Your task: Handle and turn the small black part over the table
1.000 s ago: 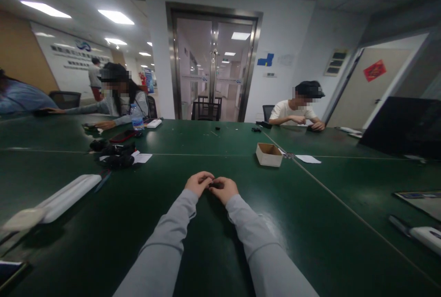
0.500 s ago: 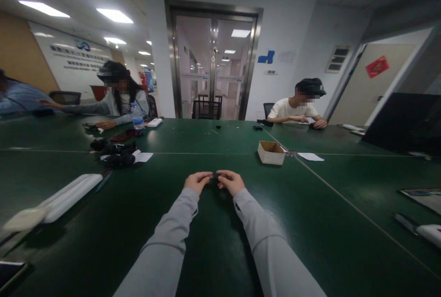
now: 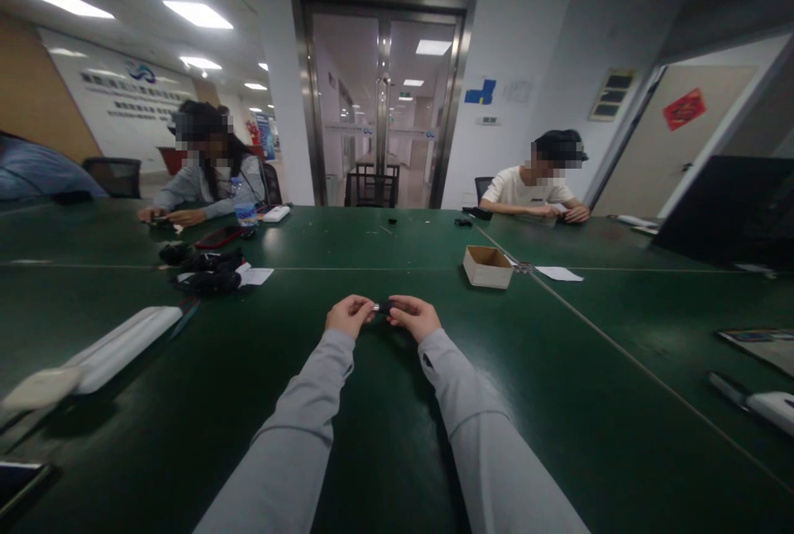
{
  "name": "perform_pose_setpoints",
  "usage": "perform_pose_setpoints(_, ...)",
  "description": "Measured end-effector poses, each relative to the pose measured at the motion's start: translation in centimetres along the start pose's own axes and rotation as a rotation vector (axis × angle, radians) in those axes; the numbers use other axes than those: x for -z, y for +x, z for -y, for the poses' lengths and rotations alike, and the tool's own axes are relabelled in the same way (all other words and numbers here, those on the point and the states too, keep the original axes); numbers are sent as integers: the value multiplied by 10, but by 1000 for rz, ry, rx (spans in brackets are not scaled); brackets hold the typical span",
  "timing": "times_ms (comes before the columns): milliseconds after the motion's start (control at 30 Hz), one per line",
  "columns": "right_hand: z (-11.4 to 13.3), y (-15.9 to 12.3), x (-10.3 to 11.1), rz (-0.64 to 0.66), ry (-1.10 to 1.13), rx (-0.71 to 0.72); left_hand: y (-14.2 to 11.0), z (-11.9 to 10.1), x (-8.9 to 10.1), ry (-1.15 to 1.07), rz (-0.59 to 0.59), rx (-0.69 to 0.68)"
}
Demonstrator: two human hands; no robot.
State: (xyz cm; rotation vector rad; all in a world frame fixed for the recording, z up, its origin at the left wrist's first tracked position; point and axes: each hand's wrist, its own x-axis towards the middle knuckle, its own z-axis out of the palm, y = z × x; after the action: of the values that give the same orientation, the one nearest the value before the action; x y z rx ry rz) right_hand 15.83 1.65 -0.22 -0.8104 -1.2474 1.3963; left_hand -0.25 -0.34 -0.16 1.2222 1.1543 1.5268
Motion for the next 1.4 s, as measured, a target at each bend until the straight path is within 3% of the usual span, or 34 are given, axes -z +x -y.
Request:
perform_pose_setpoints(600,5,-8,-7,17,-165,116,-2,-8,1,259,-110,132)
perform_pose_setpoints(767,10,-10,-10,40,-151,105,-1,-11,1,462,-123,109)
perform_pose_setpoints(1000,16,-14,-15,55,-137,93,2,-10,3,570,-127,96)
perform_pose_setpoints(1167,14,-13,-11,36,-92,54,-2,-9,2,540,-113,39)
perform_pose_setpoints(1333,7,-7,-2,-37,-31,0,-3,-8,0,316,60,-164)
perform_pose_setpoints(1400,5,-6,0,-65,-27,-15,-3,-8,-1,211,107,-183)
